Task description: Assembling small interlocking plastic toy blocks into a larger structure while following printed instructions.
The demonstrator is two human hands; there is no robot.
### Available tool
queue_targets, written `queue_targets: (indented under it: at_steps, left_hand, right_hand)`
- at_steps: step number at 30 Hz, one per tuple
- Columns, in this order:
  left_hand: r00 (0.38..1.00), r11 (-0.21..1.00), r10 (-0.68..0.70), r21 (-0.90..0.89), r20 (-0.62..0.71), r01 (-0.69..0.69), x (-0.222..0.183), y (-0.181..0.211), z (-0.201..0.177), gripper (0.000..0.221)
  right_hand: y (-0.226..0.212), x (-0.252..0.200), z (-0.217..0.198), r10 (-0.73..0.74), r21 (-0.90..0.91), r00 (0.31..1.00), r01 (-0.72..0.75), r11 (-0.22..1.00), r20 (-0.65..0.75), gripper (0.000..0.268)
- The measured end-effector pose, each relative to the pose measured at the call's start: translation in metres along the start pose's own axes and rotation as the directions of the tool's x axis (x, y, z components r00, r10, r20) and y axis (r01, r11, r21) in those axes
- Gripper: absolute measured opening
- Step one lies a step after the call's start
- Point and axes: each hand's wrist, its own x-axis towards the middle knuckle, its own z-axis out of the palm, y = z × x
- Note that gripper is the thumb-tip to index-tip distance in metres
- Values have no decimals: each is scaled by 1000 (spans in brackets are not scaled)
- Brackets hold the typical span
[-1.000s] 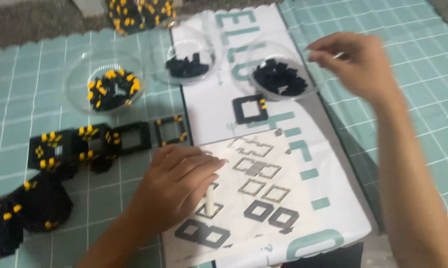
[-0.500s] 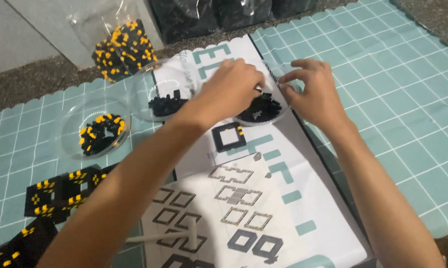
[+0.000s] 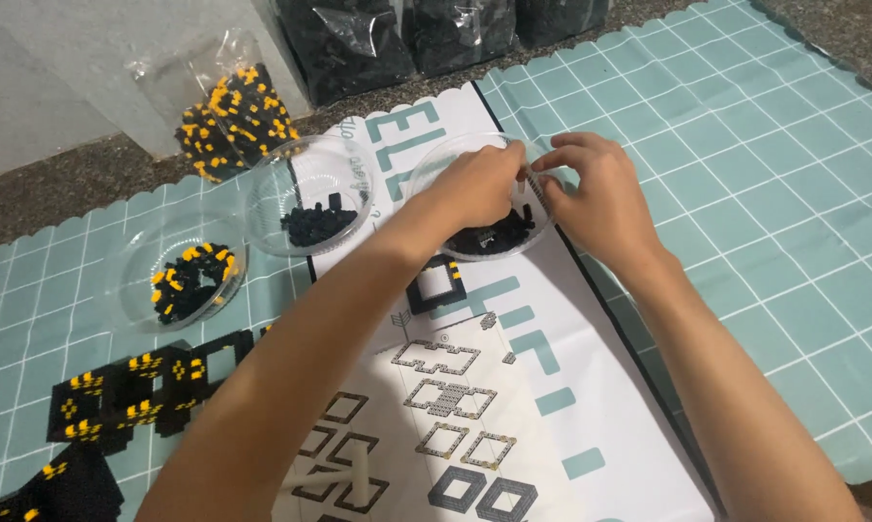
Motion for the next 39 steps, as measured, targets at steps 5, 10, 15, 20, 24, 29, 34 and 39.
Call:
queue_targets:
  at_steps: [5, 10, 15, 20, 24, 29, 34, 39]
  left_hand:
    - [999, 998, -17, -52, 41, 19, -4, 5, -11, 17]
    - [997, 1000, -6, 12, 78, 5, -2, 6, -9, 18]
    - [997, 994, -41, -103, 64, 47, 13, -14, -7, 23]
    - [993, 919, -91, -390, -74, 55, 4, 4, -28, 21]
    - [957, 780, -195, -625, -213, 20, -3, 13, -34, 17]
    - [964, 672, -199, -741, -179, 1, -13, 14, -30, 22]
    - [992, 883, -84, -468, -96, 29, -17, 18, -18, 25]
    - [995, 998, -58, 12, 79, 57, -8, 26, 1, 22]
  right_hand:
    - [-1, -1, 3, 9, -18, 998, -8, 1000, 67, 17]
    - [-2, -3, 3, 36, -56, 996, -31, 998, 83, 17]
    - [7, 1, 4, 20, 7, 999, -20, 1000, 40, 18]
    - [-3, -2, -5, -2, 171, 1000, -1, 985, 18, 17]
    - [-6, -1, -7, -41, 334, 996, 67, 940, -82, 17]
    - [5, 1, -8, -4, 239, 995, 28, 971, -97, 8]
    - [43, 12, -1, -21, 141, 989, 42, 989, -146, 12]
    - [77, 19, 11, -161, 1, 953, 167, 986, -257, 20]
